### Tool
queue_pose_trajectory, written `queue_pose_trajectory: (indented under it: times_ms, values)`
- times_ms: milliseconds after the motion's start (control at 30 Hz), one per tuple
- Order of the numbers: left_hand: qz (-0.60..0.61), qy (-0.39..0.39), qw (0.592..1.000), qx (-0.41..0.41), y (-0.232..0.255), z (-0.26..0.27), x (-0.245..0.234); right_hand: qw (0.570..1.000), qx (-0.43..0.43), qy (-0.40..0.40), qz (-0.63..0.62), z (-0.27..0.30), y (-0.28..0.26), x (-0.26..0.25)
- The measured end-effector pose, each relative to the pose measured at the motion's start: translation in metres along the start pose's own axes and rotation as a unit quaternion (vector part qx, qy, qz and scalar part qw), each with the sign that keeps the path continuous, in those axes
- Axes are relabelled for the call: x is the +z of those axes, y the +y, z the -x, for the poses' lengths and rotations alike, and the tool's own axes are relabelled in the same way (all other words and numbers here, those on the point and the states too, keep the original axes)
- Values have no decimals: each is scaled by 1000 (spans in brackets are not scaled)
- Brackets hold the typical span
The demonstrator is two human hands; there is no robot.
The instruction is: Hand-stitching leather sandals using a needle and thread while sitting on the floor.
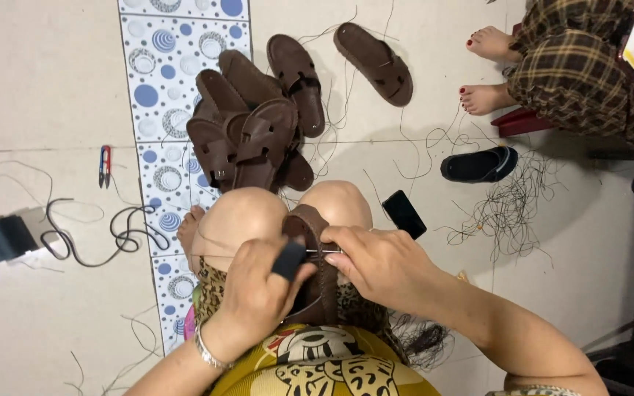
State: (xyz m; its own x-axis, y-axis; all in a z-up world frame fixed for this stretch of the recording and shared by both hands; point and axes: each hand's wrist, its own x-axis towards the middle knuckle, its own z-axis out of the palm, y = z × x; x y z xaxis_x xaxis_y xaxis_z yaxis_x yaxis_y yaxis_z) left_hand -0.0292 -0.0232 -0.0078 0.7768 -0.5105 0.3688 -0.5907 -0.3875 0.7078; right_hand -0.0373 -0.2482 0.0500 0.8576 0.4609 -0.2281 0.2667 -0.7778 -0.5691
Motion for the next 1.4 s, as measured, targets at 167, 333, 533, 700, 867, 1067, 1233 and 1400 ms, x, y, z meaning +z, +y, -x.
queue_pose_trajectory:
  times_ms: [167,333,533,700,867,1067,1233,1400]
  values:
    - [55,-11,998,8,19,-4,-17,985,-51,94,137,3,-4,12]
    - [493,-86,851,-157,16,-16,-38,992,-56,71,90,-1,-4,5]
    - [187,-230,899,-324,13,-12,-14,976,-131,132,112,3,-3,-4]
    - [169,-235,918,-272,10,-16,-10,962,-120,-159,187,33,36,-55]
    - [132,-71,970,-191,9,-16,-11,978,77,-59,-186,58,75,-50]
    - [165,27,964,-207,11,10,36,759,100,200,-612,28,34,50]
    - [204,123,939,-250,13,-18,9,737,80,95,-664,43,38,51]
    - [323,133,899,-264,8,-2,-20,810,36,-44,-583,35,17,17]
